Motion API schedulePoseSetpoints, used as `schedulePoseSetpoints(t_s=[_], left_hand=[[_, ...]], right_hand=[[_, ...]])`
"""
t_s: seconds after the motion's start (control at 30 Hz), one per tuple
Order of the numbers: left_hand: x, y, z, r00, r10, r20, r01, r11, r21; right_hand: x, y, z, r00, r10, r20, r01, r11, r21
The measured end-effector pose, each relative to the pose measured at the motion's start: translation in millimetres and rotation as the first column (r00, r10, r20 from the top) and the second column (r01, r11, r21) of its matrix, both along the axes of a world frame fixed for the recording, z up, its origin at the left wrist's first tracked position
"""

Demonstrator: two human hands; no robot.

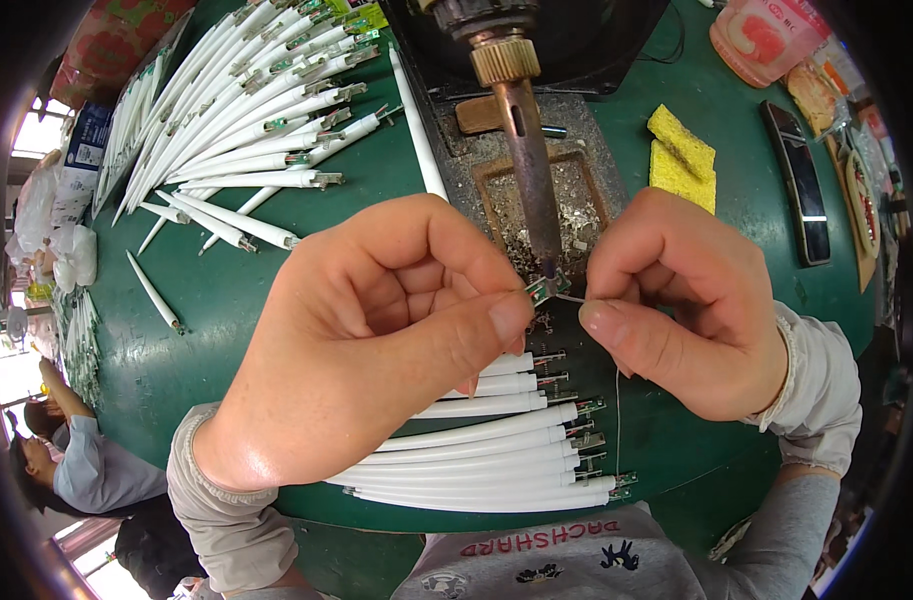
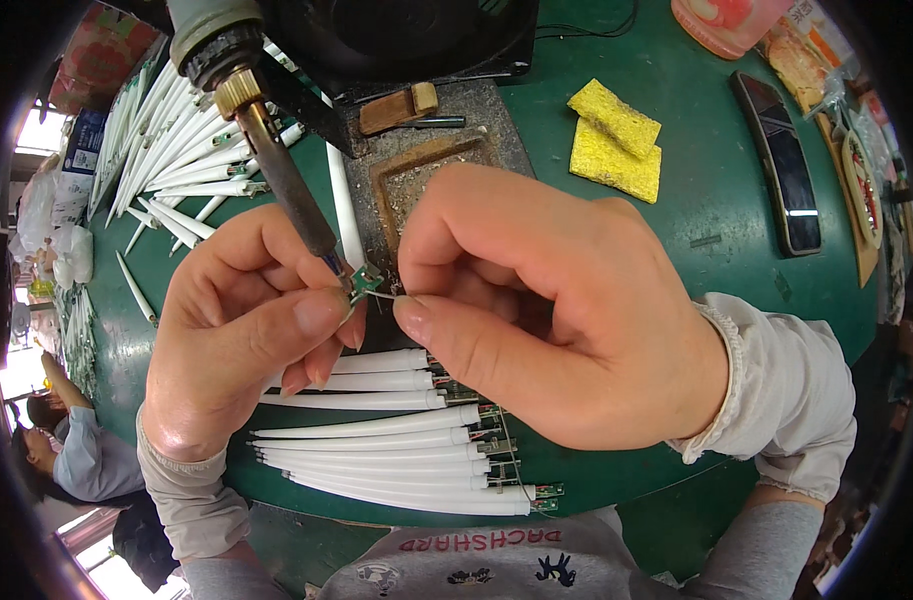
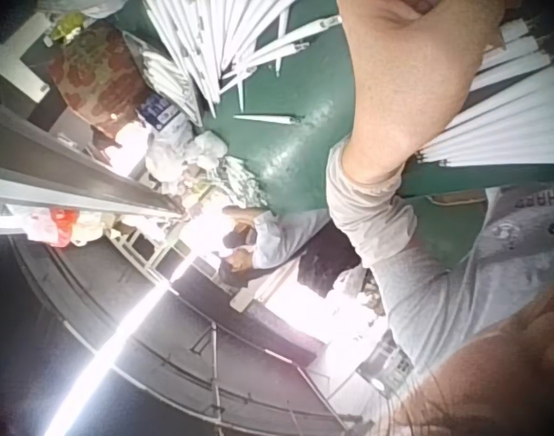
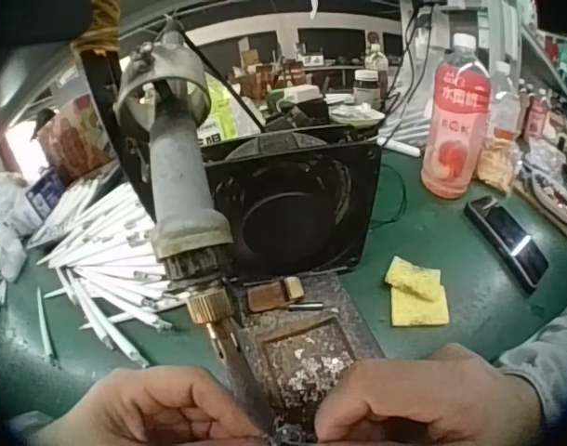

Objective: The person solders small electrical components onto the ends of white tubes on an assembly line using a soldering iron and solder wire.

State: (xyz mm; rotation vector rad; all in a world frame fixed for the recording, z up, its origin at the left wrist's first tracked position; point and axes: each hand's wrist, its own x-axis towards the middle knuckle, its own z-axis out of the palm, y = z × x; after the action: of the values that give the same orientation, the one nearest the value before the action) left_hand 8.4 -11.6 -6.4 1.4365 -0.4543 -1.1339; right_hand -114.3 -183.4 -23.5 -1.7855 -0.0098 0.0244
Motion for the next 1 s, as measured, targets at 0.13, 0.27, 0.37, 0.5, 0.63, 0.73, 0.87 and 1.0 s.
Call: schedulePoseSetpoints(t_s=[0.13,0.27,0.37,0.5,0.63,0.73,0.87,1.0], left_hand=[[-0.1,-0.7,0.9,1.0,-0.002,0.005,0.002,1.0,0.0],[0.6,-1.3,0.8,1.0,-0.009,-0.003,0.009,1.0,-0.002],[-0.3,-1.2,1.1,1.0,-0.002,-0.029,0.001,1.0,-0.022],[2.4,0.9,1.1,0.999,-0.026,-0.033,0.026,1.0,0.0],[5.2,2.2,-0.6,0.997,-0.024,-0.07,0.027,0.999,0.045],[6.2,0.7,-1.6,0.996,-0.02,-0.09,0.023,0.999,0.038],[4.5,-1.0,-0.5,0.995,-0.006,-0.103,0.009,1.0,0.029],[4.0,-1.3,-0.2,0.995,-0.008,-0.1,0.011,1.0,0.028]], right_hand=[[2.0,1.8,-1.1,1.0,-0.012,-0.024,0.013,0.999,0.05],[2.1,2.1,-1.5,0.999,-0.032,-0.01,0.033,0.995,0.091],[2.1,2.2,-1.6,0.999,-0.03,0.017,0.028,0.996,0.08],[2.0,-0.9,-2.9,0.998,0.018,0.058,-0.021,0.999,0.047],[1.2,-1.9,-3.5,0.999,0.02,0.042,-0.022,0.998,0.052],[2.1,-1.1,-5.4,0.999,0.026,0.037,-0.028,0.998,0.058],[2.5,0.9,-5.7,0.999,0.004,0.041,-0.008,0.994,0.109],[3.4,-0.1,-7.2,0.998,0.024,0.063,-0.029,0.996,0.088]])
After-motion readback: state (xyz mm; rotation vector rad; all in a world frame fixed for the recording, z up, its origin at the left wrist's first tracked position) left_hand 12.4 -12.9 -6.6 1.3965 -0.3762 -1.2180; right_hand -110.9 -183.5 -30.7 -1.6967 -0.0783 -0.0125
